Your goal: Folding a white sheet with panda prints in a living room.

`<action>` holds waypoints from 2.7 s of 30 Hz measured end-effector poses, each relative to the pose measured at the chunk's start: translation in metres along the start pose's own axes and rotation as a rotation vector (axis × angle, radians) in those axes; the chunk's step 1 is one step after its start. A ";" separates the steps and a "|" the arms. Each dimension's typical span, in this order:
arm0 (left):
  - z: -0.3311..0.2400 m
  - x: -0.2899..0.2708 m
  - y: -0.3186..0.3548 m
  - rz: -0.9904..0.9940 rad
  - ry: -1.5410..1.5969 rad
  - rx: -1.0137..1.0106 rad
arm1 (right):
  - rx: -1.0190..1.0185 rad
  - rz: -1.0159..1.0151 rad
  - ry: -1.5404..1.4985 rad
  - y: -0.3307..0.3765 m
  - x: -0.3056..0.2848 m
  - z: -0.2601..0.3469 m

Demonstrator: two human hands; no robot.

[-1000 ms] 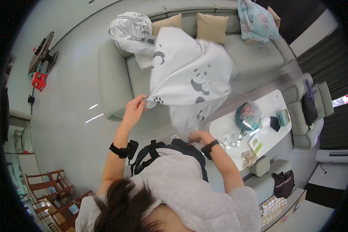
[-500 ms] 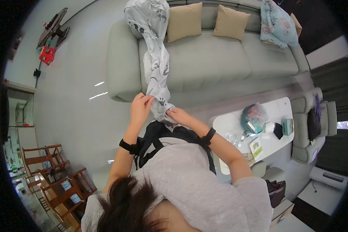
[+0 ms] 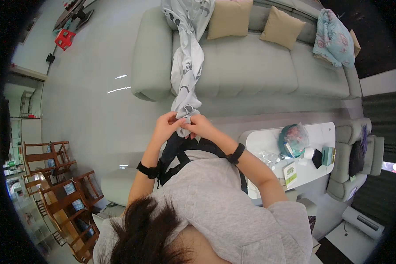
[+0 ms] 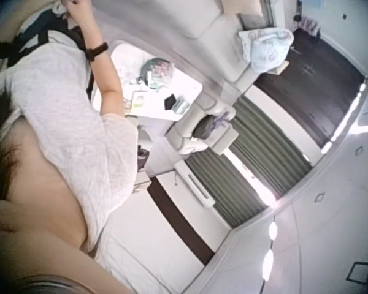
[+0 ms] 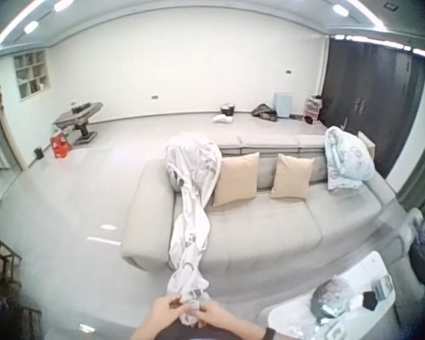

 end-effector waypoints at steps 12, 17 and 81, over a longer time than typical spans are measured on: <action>-0.013 -0.011 0.029 0.060 -0.026 0.059 | -0.749 -0.533 0.412 0.013 -0.026 0.051; -0.019 -0.012 0.031 0.076 -0.061 0.114 | -0.376 -0.272 0.443 0.010 -0.038 0.021; -0.028 0.022 0.070 0.356 -0.190 0.143 | -0.244 -0.356 -0.085 0.022 -0.018 -0.010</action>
Point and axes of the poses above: each hand's wrist, its own y-axis away from the middle knuckle, its own x-axis out of the palm, z = x × y, the point moved 4 cm from there along -y, towards the middle knuckle, and after that the axes turned 14 degrees about -x, right-handed, at the moved point
